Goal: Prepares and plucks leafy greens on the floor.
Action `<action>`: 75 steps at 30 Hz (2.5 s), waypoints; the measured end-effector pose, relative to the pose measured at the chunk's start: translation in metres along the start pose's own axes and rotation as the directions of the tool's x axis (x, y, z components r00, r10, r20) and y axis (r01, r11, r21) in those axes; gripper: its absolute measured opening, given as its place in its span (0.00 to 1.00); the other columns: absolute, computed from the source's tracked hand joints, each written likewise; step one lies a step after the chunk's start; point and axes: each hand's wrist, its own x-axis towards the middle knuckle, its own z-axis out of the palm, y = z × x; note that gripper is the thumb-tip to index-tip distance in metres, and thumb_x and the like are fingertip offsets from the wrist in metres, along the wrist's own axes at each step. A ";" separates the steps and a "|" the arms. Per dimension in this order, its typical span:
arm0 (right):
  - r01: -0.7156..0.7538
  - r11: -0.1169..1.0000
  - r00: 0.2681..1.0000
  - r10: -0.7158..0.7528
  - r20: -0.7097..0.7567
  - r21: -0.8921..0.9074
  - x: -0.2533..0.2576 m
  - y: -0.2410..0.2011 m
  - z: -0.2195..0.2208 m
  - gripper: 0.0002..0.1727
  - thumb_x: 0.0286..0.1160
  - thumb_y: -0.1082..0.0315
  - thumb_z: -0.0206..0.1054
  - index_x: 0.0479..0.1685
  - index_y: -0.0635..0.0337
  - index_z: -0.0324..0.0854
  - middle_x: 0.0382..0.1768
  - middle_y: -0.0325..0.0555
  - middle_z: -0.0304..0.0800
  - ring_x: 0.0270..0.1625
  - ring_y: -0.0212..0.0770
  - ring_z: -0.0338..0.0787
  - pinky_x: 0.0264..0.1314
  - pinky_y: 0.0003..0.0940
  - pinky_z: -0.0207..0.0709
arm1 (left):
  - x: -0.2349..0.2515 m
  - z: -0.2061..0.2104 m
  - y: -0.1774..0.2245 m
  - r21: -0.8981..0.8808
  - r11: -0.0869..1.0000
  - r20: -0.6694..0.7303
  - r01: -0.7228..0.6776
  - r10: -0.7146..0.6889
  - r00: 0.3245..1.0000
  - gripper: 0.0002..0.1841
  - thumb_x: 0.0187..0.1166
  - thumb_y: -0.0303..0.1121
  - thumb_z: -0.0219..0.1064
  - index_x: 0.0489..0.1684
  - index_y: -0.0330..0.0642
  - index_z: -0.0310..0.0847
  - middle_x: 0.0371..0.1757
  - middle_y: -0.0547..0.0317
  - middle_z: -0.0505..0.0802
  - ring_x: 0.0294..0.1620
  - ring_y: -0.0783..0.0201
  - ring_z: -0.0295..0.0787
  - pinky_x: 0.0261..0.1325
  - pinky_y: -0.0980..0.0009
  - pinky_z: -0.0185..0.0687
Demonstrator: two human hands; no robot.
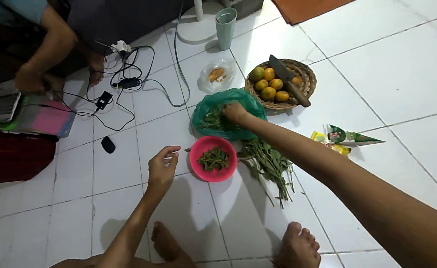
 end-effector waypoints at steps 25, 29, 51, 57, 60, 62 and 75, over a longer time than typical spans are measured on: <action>0.274 0.945 0.889 -0.320 0.329 0.180 -0.015 -0.180 0.032 0.22 0.84 0.71 0.61 0.68 0.84 0.75 0.74 0.78 0.75 0.79 0.76 0.74 0.78 0.76 0.59 | 0.002 -0.024 -0.019 0.001 0.999 -0.020 0.038 -0.038 0.999 0.14 0.83 0.20 0.57 0.59 0.25 0.83 0.61 0.39 0.91 0.53 0.62 0.91 0.58 0.68 0.84; 0.263 0.914 0.914 -0.339 0.223 0.310 -0.022 -0.166 -0.005 0.24 0.88 0.69 0.57 0.73 0.83 0.70 0.74 0.80 0.74 0.79 0.76 0.73 0.80 0.74 0.58 | -0.003 -0.025 -0.016 0.009 1.000 -0.035 0.006 -0.006 0.999 0.14 0.82 0.20 0.57 0.58 0.26 0.84 0.59 0.40 0.91 0.51 0.64 0.90 0.56 0.71 0.84; 0.225 0.963 0.971 -0.208 -0.117 0.151 -0.005 -0.052 -0.022 0.41 0.75 0.67 0.75 0.91 0.50 0.64 0.92 0.73 0.46 0.91 0.84 0.43 0.78 0.91 0.37 | -0.008 -0.009 0.002 0.051 0.997 0.046 0.057 -0.059 0.997 0.14 0.84 0.19 0.56 0.61 0.24 0.83 0.63 0.37 0.90 0.57 0.56 0.91 0.61 0.65 0.84; 0.443 0.846 0.892 -0.383 -0.239 0.296 -0.034 -0.019 -0.074 0.18 0.88 0.69 0.61 0.68 0.69 0.84 0.64 0.68 0.88 0.70 0.67 0.85 0.77 0.63 0.71 | -0.007 -0.002 -0.017 0.080 0.993 0.041 -0.085 0.082 0.996 0.15 0.83 0.23 0.56 0.59 0.25 0.84 0.59 0.39 0.92 0.52 0.59 0.92 0.58 0.63 0.86; 0.458 0.837 0.884 -0.393 -0.253 0.301 -0.074 0.005 -0.096 0.12 0.83 0.74 0.64 0.54 0.72 0.88 0.51 0.65 0.92 0.58 0.63 0.90 0.67 0.63 0.77 | -0.007 0.001 -0.020 0.106 0.992 0.045 -0.073 0.069 0.997 0.14 0.83 0.24 0.58 0.58 0.27 0.85 0.58 0.41 0.92 0.51 0.60 0.93 0.57 0.64 0.86; 0.361 0.892 0.929 -0.318 -0.189 0.273 -0.098 0.024 -0.086 0.09 0.80 0.73 0.67 0.47 0.70 0.90 0.43 0.63 0.92 0.51 0.63 0.91 0.59 0.64 0.79 | -0.006 0.003 -0.017 0.099 0.994 0.042 -0.041 0.037 0.998 0.14 0.82 0.23 0.58 0.58 0.28 0.84 0.57 0.42 0.92 0.50 0.63 0.92 0.57 0.66 0.86; -0.106 0.961 0.897 -0.018 0.442 0.254 -0.224 0.041 0.123 0.28 0.90 0.54 0.60 0.52 0.81 0.82 0.56 0.79 0.86 0.65 0.78 0.84 0.65 0.72 0.73 | -0.002 0.017 -0.012 0.054 0.999 0.090 0.002 -0.007 0.996 0.14 0.82 0.25 0.57 0.57 0.29 0.84 0.56 0.50 0.92 0.49 0.73 0.90 0.55 0.75 0.84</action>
